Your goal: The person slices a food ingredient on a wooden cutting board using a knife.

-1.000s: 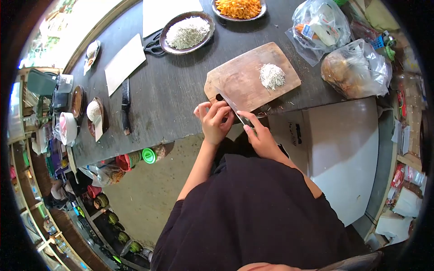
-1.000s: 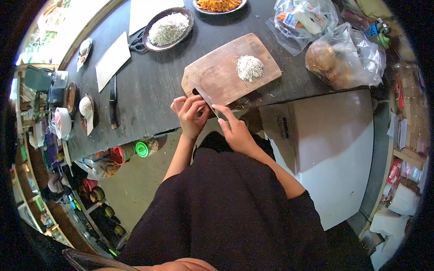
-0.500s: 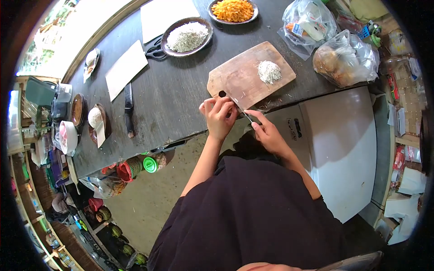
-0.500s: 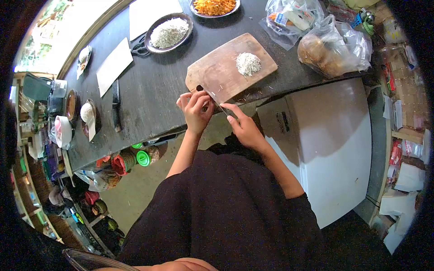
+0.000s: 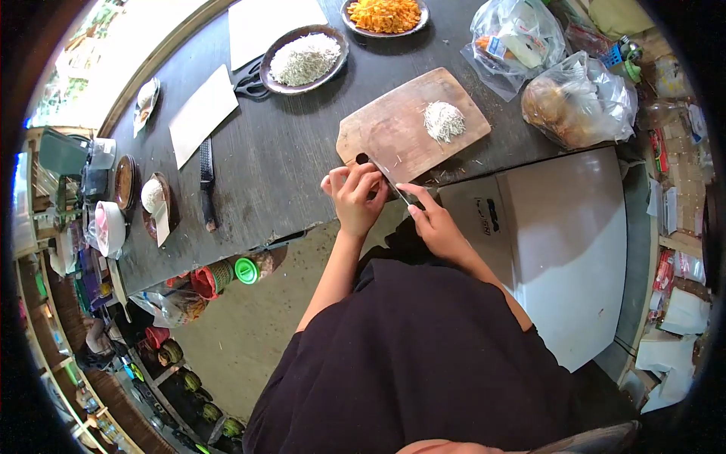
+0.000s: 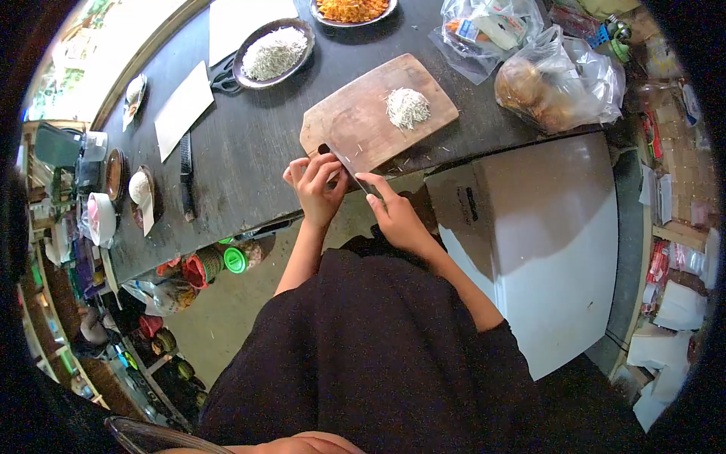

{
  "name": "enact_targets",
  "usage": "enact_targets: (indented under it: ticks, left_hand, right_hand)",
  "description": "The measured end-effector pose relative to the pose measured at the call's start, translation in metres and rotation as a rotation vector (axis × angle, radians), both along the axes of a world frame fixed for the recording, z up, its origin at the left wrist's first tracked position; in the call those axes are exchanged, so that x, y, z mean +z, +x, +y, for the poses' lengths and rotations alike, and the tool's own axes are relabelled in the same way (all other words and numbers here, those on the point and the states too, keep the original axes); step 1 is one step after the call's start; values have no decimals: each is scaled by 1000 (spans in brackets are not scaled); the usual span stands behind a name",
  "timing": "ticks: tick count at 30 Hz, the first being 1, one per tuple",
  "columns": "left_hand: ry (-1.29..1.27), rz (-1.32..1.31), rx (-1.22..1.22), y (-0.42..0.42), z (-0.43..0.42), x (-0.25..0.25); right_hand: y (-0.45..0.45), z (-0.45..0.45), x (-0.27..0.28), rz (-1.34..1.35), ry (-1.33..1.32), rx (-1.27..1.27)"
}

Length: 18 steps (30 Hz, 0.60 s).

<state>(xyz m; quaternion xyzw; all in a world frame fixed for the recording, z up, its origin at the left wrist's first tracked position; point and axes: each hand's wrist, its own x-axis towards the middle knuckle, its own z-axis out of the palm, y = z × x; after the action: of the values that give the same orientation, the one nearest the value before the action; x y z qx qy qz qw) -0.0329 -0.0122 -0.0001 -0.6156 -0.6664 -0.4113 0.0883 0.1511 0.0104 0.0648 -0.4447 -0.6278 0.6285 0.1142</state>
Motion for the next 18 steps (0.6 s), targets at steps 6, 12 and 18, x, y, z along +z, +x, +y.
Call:
enact_targets:
  ticks: [6,12,18]
  left_hand:
    - [7,27,25,2,1,2]
    - [-13,13,36,1,0,5]
    - [-12,20,28,1,0,5]
  right_hand:
    - [21,4,-6,85,76,6]
    - [22,7,-13,138,99,42]
    - [20,3,-24,156,83,71]
